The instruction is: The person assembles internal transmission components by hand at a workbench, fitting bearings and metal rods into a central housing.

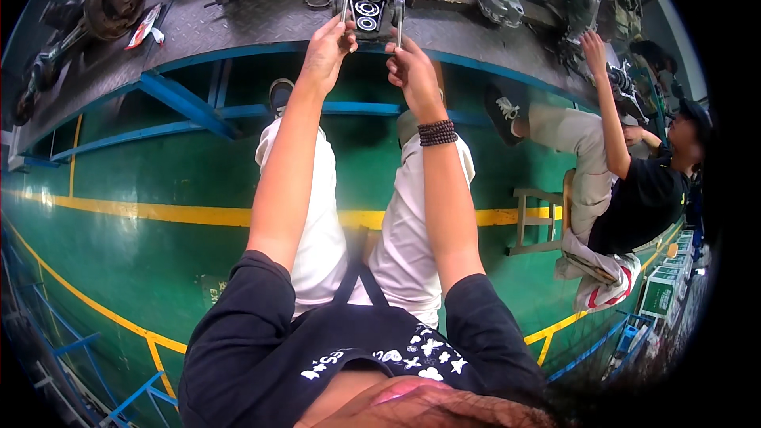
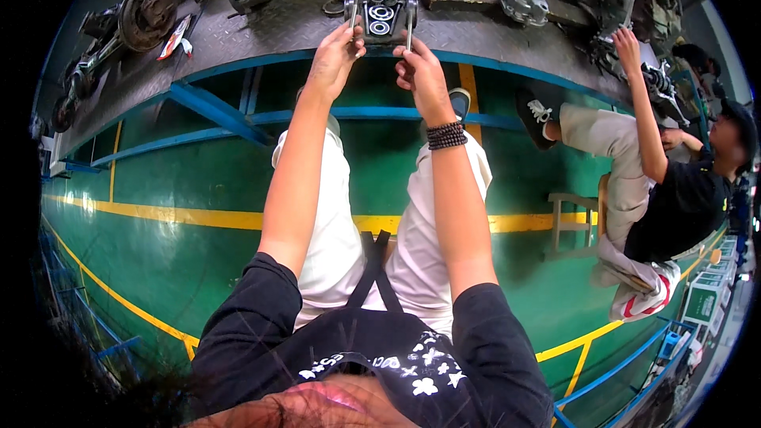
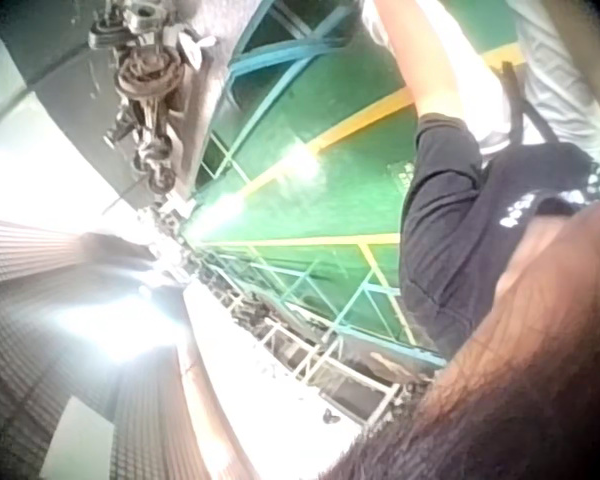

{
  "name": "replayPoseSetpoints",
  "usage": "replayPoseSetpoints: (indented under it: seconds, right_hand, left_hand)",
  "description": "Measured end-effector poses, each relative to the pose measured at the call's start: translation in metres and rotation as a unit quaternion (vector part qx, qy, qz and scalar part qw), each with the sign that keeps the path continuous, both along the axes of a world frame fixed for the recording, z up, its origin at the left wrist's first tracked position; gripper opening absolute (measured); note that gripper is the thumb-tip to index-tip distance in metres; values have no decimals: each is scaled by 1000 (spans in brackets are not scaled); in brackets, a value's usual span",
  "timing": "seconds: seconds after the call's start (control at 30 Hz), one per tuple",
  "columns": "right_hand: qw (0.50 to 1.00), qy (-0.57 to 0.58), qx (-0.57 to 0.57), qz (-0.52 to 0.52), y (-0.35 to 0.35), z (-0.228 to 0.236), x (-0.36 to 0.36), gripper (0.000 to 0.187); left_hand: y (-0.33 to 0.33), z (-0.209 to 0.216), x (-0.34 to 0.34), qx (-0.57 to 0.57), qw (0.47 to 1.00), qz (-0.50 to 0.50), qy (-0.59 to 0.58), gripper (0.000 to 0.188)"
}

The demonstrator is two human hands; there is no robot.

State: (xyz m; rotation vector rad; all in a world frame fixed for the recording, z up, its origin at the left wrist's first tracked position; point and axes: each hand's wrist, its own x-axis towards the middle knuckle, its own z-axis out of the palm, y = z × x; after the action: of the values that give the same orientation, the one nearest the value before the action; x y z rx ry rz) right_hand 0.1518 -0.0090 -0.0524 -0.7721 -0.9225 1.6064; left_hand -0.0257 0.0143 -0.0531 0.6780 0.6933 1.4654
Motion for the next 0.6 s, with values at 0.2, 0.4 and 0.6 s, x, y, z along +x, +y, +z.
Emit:
replayPoseSetpoints:
  seconds: [0.2, 0.4, 0.6]
  right_hand:
    - [988, -93, 110, -51, -1, 1, 2, 41]
    - [975, -147, 124, -108, 2, -3, -2, 29]
    - [962, -167, 140, -163, 11, -4, -5, 30]
  left_hand:
    - [-3, -1, 1, 11, 991, 55, 123, 29]
    - [-3, -3, -2, -3, 985, 81, 153, 26]
    - [-7, 4, -3, 14, 988, 80, 132, 25]
